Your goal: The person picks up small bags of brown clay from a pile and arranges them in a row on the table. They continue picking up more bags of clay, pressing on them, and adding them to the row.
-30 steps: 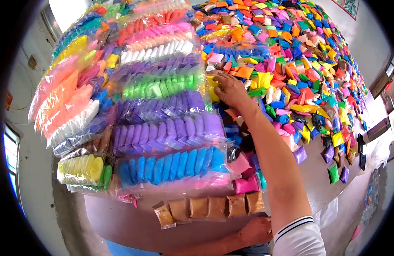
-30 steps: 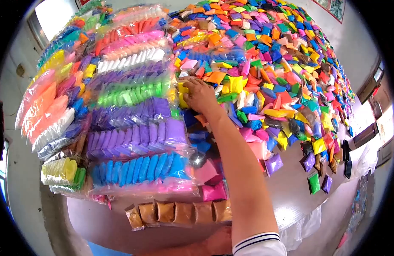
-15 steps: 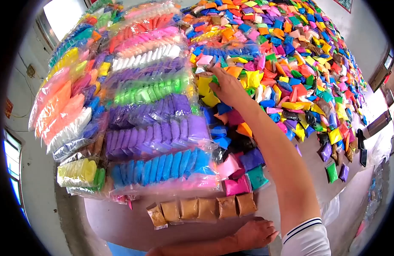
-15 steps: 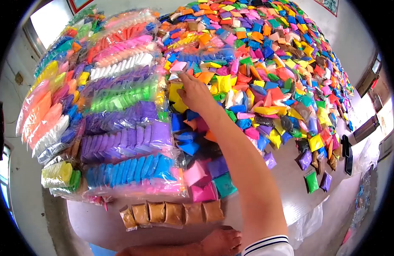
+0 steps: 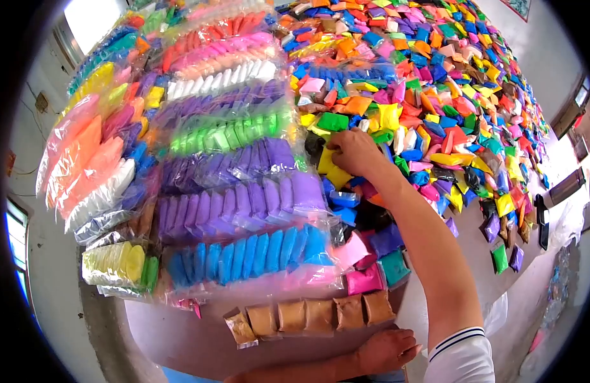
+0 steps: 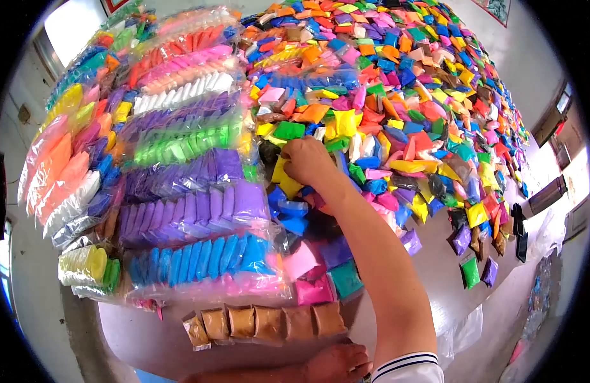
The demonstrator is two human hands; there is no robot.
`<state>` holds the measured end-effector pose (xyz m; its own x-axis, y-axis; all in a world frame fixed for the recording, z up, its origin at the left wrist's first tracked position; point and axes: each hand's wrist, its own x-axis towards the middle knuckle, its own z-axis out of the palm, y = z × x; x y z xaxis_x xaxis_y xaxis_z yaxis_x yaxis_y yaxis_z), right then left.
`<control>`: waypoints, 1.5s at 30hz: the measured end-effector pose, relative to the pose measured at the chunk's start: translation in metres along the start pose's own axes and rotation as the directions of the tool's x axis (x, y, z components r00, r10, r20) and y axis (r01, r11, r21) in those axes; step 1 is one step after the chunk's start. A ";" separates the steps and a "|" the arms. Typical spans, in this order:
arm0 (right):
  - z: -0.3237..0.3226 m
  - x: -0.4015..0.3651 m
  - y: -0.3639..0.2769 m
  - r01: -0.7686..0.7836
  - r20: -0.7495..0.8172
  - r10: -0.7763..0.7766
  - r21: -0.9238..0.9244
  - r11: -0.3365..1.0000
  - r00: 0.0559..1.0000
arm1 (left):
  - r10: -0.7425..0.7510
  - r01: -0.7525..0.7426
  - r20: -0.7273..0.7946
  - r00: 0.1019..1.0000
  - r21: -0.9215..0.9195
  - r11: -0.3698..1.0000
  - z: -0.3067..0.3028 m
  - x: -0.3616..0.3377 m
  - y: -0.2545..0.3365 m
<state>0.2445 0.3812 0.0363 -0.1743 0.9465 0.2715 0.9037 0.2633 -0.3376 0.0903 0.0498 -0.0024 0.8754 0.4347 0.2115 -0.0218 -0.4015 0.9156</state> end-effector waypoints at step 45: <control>-0.059 -0.185 -0.021 -0.492 -0.303 0.429 -0.175 0.853 0.851 | 0.133 -0.111 -0.124 0.983 0.168 0.980 0.004 0.005 0.000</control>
<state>0.2813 0.1898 0.0463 0.3578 0.8617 0.3597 0.9249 -0.2739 -0.2639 0.0966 0.0490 -0.0023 0.7981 0.4741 0.3720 -0.0377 -0.5768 0.8160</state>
